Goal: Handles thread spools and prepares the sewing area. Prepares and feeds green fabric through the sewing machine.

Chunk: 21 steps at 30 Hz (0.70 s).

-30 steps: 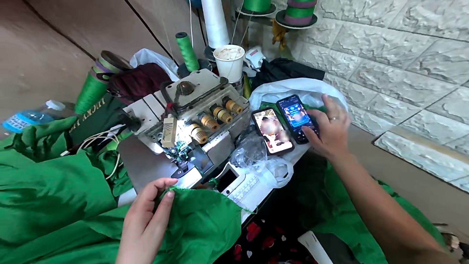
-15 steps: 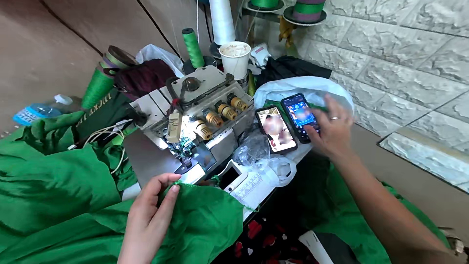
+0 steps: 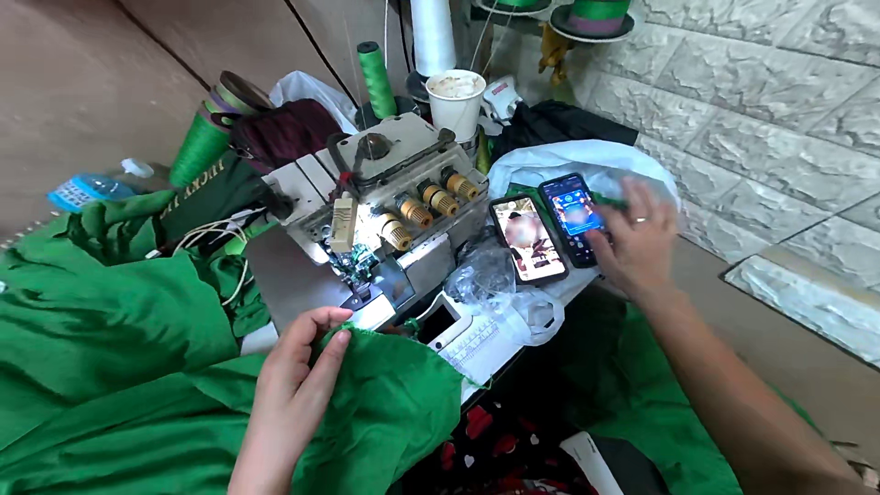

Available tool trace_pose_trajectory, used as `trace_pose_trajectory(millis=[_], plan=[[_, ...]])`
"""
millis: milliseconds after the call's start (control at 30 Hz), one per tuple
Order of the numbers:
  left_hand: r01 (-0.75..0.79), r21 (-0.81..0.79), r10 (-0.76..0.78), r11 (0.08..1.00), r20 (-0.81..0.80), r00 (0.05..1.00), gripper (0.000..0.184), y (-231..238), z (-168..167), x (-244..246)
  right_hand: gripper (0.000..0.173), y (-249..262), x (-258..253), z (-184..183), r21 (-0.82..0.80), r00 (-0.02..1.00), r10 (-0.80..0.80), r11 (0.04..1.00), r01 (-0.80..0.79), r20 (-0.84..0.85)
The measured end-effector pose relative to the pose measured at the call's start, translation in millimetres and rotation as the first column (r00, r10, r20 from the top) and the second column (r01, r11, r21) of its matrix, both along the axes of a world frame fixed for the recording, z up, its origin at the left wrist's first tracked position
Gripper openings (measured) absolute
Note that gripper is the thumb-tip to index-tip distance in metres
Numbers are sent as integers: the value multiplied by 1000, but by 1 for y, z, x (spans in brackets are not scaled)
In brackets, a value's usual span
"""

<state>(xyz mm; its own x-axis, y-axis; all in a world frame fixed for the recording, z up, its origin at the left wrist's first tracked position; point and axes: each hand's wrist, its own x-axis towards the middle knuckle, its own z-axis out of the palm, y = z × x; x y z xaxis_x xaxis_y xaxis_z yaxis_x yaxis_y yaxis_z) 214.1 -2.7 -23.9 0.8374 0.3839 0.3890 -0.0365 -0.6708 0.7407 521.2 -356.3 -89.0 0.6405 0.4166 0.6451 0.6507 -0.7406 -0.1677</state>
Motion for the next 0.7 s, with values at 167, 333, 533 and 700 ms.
trace_pose_trajectory(millis=[167,333,533,700], plan=[[9,-45,-9,999,-1,1000,22,-3,6,-1,51,20,-29,36,34,985,134,991,-131,-107],[-64,142,57,988,53,997,17,-18,15,5,27,108,-119,51,459,622,761,626,-630,-184],[-203,359,201,911,41,979,14,-40,48,-9,16,192,-174,47,632,251,960,271,-726,-124],[-216,201,199,955,102,975,14,-43,36,-5,25,195,-182,47,646,280,943,327,-690,-178]])
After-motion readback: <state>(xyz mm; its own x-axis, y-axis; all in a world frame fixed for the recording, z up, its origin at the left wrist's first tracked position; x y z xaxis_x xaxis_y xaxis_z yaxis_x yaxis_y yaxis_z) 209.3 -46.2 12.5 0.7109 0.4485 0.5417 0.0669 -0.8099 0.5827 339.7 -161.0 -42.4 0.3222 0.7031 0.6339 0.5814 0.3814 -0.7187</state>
